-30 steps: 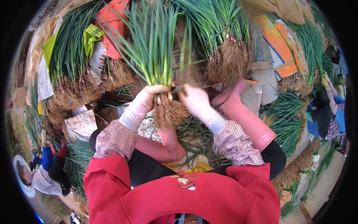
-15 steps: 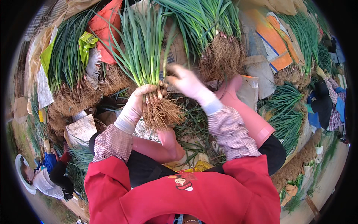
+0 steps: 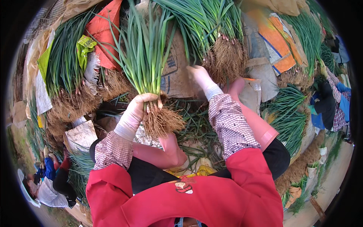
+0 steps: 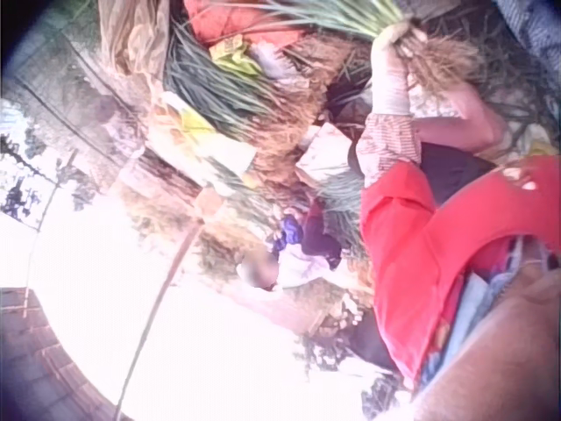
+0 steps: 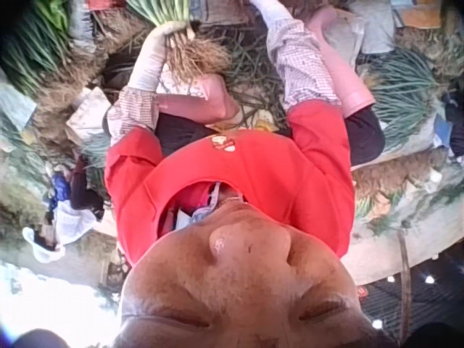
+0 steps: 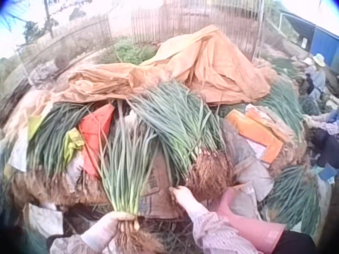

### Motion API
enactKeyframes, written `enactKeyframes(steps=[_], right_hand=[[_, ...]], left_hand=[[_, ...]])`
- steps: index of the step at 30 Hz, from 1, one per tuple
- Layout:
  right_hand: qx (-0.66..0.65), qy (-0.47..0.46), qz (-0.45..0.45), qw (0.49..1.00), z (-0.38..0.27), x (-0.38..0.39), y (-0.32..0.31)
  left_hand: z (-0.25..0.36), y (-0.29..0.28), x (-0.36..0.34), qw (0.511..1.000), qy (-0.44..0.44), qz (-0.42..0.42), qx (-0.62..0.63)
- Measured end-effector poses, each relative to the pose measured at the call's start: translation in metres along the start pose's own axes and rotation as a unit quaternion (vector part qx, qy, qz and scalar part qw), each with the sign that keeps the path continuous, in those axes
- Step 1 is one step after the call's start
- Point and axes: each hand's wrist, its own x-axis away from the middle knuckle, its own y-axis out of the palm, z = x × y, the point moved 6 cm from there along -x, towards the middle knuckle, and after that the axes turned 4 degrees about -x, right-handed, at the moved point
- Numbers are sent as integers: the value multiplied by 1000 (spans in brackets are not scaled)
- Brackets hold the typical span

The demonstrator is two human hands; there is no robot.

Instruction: The person sits on the ground and cleans bunches of green onions by hand. They pick up each bunch, shake off soil from the roots, and place the cleaned onions into a sack.

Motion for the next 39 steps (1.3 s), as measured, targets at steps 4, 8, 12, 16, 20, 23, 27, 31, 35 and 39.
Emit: enactKeyframes(steps=[4, 8, 12, 16, 20, 23, 27, 31, 35, 39], right_hand=[[168, -234, -45, 957, -46, 68, 65], [246, -369, 59, 894, -53, 113, 74], [470, -304, -34, 828, 15, 81, 22], [452, -309, 158, 822, -69, 74, -21], [539, -186, 235, 787, -91, 21, -78], [449, -282, 228, 816, -112, 82, -36], [381, -329, 102, 858, -70, 140, 22], [451, -364, -86, 810, -33, 172, 73], [23, -79, -79, 993, -53, 129, 43], [-227, -61, -44, 971, -22, 94, 75]], left_hand=[[3, -1, -3, 999, -11, 38, -23], [1, 6, 2, 1000, -22, -15, -11], [15, 21, 7, 999, 11, -49, -17], [24, 16, 25, 999, 37, -33, 12], [13, 31, 12, 996, -3, -88, 21], [31, 24, 27, 995, 51, -25, 76], [27, 32, 16, 997, 28, -24, -73], [-4, 23, 3, 999, -14, -31, 3], [-7, 14, 1, 999, 6, -37, 18], [-13, 14, 1, 996, -11, 38, -82]])
